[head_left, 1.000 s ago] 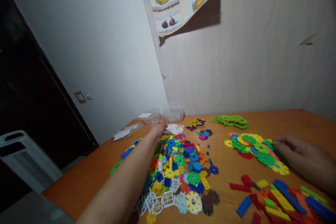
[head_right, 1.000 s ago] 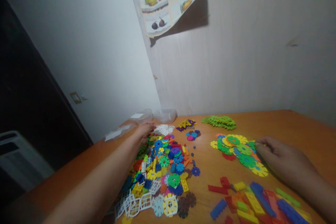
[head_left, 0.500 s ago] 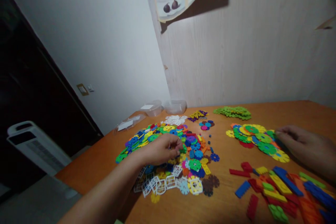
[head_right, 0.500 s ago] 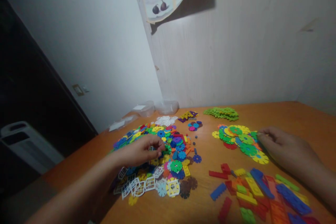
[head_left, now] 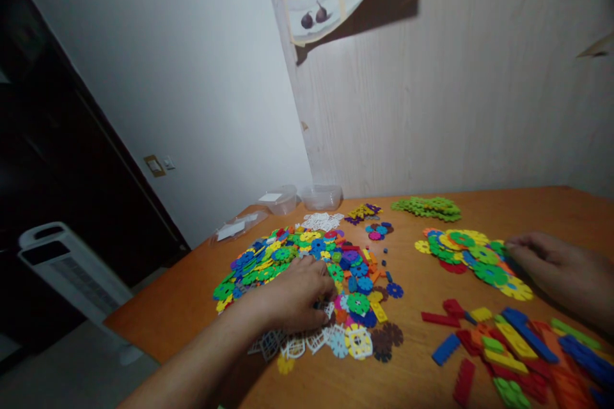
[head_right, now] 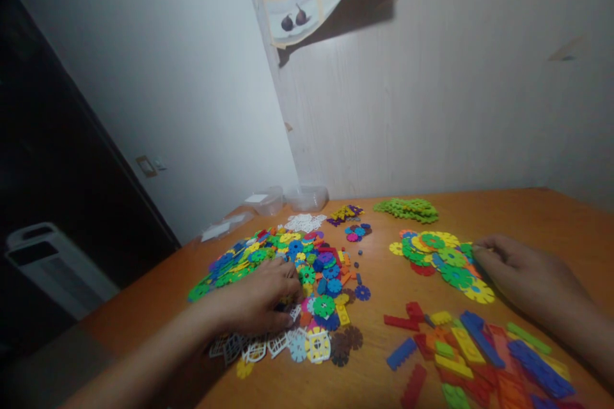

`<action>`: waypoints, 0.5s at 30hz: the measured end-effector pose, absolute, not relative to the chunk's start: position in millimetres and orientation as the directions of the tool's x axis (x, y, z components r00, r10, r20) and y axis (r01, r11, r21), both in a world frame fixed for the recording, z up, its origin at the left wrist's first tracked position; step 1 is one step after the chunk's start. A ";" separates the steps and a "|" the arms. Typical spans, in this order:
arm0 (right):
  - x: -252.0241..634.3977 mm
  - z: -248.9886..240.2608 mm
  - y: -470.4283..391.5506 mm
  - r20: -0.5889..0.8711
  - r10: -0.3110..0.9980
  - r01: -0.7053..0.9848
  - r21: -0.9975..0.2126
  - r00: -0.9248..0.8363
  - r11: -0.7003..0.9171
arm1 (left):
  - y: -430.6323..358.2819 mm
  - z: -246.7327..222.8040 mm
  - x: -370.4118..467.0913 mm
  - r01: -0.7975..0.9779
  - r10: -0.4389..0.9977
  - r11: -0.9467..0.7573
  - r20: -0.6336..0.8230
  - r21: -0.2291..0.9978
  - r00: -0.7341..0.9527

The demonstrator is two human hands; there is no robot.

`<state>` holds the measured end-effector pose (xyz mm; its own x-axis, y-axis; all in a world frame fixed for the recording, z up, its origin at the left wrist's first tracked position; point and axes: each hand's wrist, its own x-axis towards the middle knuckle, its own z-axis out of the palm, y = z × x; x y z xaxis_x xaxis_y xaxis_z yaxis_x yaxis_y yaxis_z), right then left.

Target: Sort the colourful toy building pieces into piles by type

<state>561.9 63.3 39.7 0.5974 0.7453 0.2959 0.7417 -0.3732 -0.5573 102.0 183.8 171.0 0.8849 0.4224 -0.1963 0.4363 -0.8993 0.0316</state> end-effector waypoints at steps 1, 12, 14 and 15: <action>560.3 41.2 63.1 0.295 0.744 0.741 -0.556 0.599 -0.376 | 184.9 170.7 103.1 0.433 0.421 -0.901 -0.195 0.025 0.886; 557.5 43.2 61.4 0.247 0.744 0.705 -0.592 0.620 -0.391 | 194.6 168.3 112.1 0.448 0.438 -0.894 -0.169 0.023 0.883; 560.0 41.0 61.6 0.258 0.750 0.716 -0.584 0.610 -0.382 | 195.7 167.2 113.7 0.441 0.432 -0.897 -0.154 0.033 0.889; 560.7 40.2 61.6 0.264 0.750 0.720 -0.582 0.606 -0.377 | 196.5 166.3 114.1 0.440 0.430 -0.897 -0.143 0.042 0.891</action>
<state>560.7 61.6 40.2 0.6063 0.7503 0.2636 0.7201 -0.3772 -0.5824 114.1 196.5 166.3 0.8915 0.4300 -0.1429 0.4395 -0.8972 0.0424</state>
